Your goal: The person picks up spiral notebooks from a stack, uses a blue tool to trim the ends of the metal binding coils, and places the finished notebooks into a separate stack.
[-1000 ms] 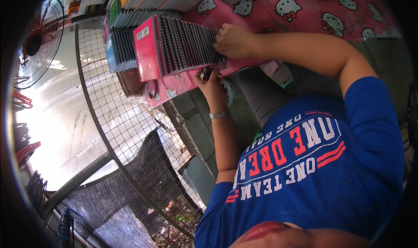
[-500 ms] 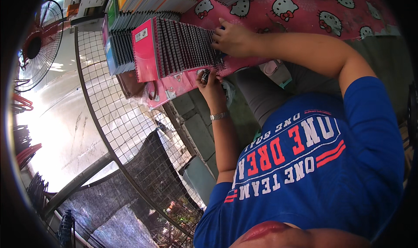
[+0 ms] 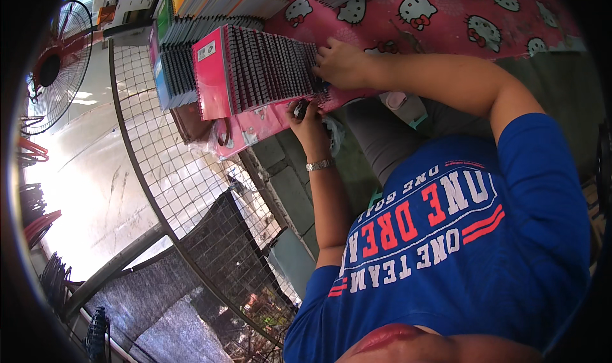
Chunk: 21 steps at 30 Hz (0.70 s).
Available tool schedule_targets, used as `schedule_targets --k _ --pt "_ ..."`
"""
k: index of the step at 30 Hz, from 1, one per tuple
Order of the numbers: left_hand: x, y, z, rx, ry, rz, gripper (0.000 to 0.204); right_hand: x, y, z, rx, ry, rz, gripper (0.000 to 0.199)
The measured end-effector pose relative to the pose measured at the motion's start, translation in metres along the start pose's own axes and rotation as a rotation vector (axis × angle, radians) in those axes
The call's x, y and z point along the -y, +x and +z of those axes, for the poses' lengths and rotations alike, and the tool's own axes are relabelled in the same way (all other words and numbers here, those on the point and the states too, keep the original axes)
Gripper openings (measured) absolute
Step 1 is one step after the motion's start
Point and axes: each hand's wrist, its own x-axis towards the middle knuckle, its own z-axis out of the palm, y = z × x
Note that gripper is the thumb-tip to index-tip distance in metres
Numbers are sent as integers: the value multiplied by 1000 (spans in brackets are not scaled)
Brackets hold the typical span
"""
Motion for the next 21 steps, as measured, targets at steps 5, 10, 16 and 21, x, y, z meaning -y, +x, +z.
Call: schedule_targets --k 5,10,16,21 --pt "6 2 -7 20 -32 4 42 -1 1 -6 378 148 144 15" --pt "14 9 -14 87 -170 -43 41 -11 -10 11 -168 -51 -52 16" --pt "24 10 -6 94 -14 -12 44 -2 5 3 359 78 93 16" --pt "29 16 -14 146 -117 7 51 -13 -6 10 71 87 31 15"
